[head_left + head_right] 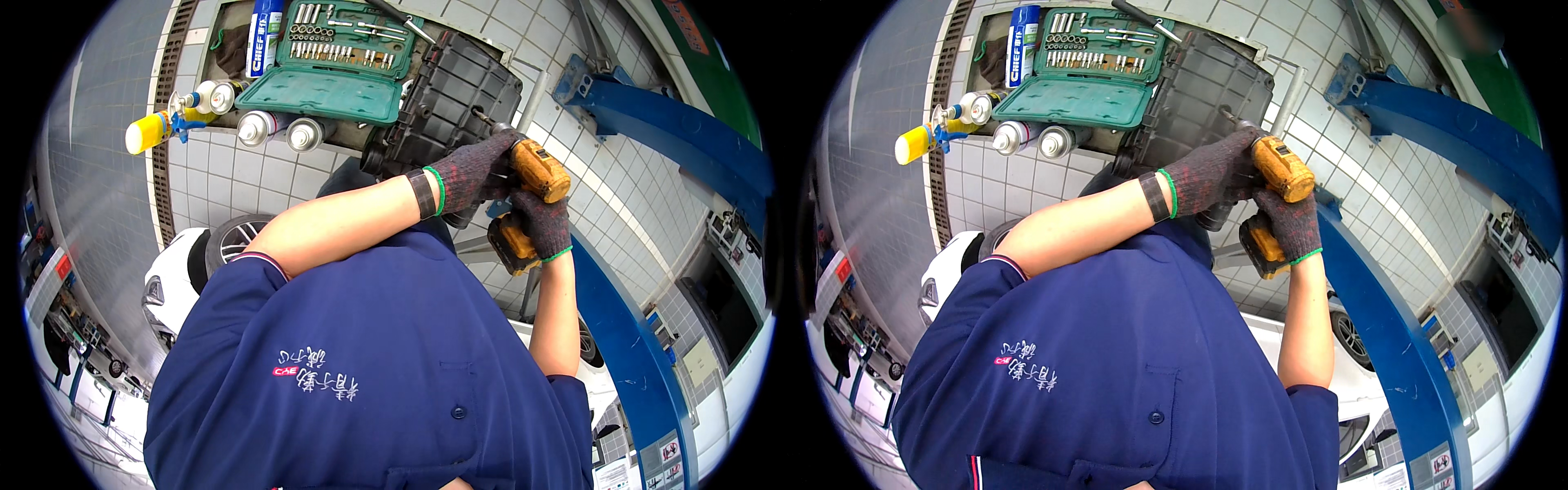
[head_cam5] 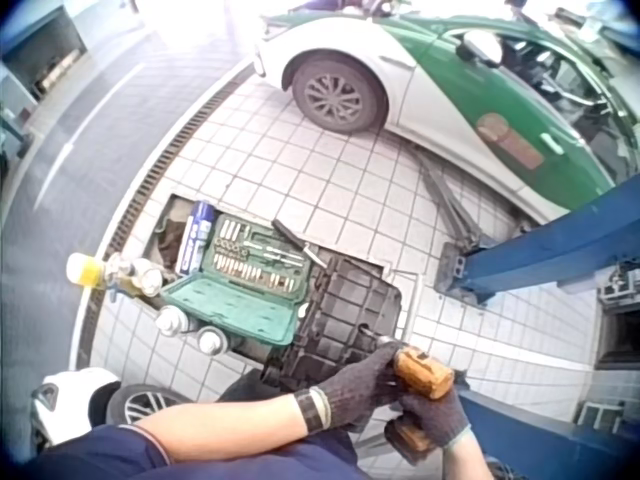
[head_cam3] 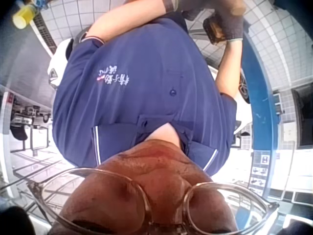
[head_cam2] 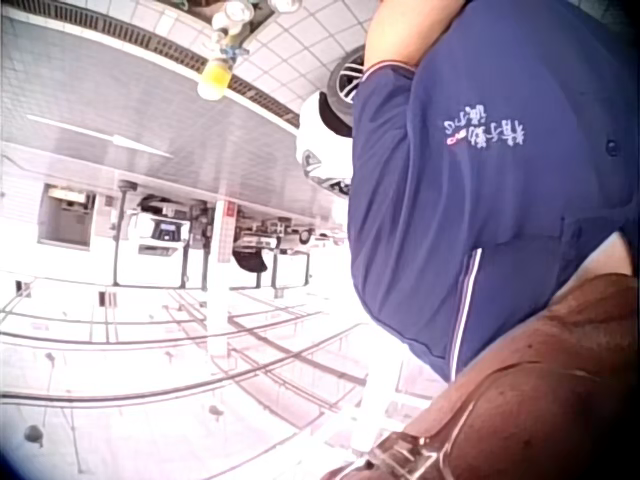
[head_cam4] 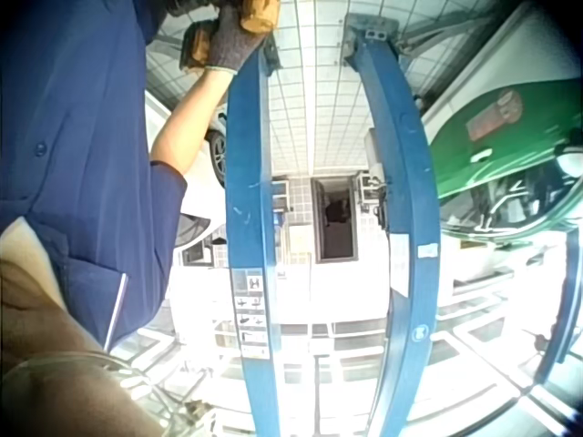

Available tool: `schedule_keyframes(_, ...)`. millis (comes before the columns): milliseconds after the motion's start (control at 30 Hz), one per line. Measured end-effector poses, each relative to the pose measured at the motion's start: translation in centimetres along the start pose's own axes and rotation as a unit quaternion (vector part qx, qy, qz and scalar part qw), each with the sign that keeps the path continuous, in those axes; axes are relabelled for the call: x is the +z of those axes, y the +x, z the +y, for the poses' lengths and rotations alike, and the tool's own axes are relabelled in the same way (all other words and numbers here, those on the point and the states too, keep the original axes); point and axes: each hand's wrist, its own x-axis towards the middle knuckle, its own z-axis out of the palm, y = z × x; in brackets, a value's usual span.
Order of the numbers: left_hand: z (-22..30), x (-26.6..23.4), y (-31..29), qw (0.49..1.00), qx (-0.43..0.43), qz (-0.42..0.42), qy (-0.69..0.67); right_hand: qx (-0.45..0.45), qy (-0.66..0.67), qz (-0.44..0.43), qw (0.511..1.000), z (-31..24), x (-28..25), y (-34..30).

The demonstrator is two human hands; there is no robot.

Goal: The person uses a power drill to remove bolts from a black plastic engine cover on a white car. They then use pliers to detach a hose clamp and remove the cover from the engine bay. Finally, the person places the cover on a tool cart and uses the power drill to remove additional bolts from it.

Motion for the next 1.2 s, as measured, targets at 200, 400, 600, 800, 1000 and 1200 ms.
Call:
schedule_keyframes(200,0.5,0.4,0.9,0.997,-0.056,0.043,-0.04,-0.019,-0.019,-0.019,0.999,-0.3,-0.9,1.4)
schedule_keyframes(400,0.5,0.5,1.4,0.996,-0.033,0.028,-0.074,0.081,-0.037,-0.056,0.994,-3.0,-2.4,2.5)
schedule_keyframes(600,0.5,0.7,1.3,0.996,-0.031,0.036,-0.073,0.073,-0.055,-0.055,0.994,-3.6,-2.5,2.6)
schedule_keyframes(800,0.5,0.8,0.9,0.996,-0.024,0.039,-0.076,0.066,-0.034,-0.048,0.996,-3.5,-2.2,2.3)
schedule_keyframes(1000,1.1,1.1,0.4,0.997,-0.031,0.042,-0.06,0.066,-0.063,-0.042,0.995,-3.3,-2.4,2.6)
schedule_keyframes(1200,2.3,-0.1,-2.5,0.997,0.001,-0.046,-0.056,-0.07,-0.119,-0.055,0.989,-6.6,-1.0,-0.3)
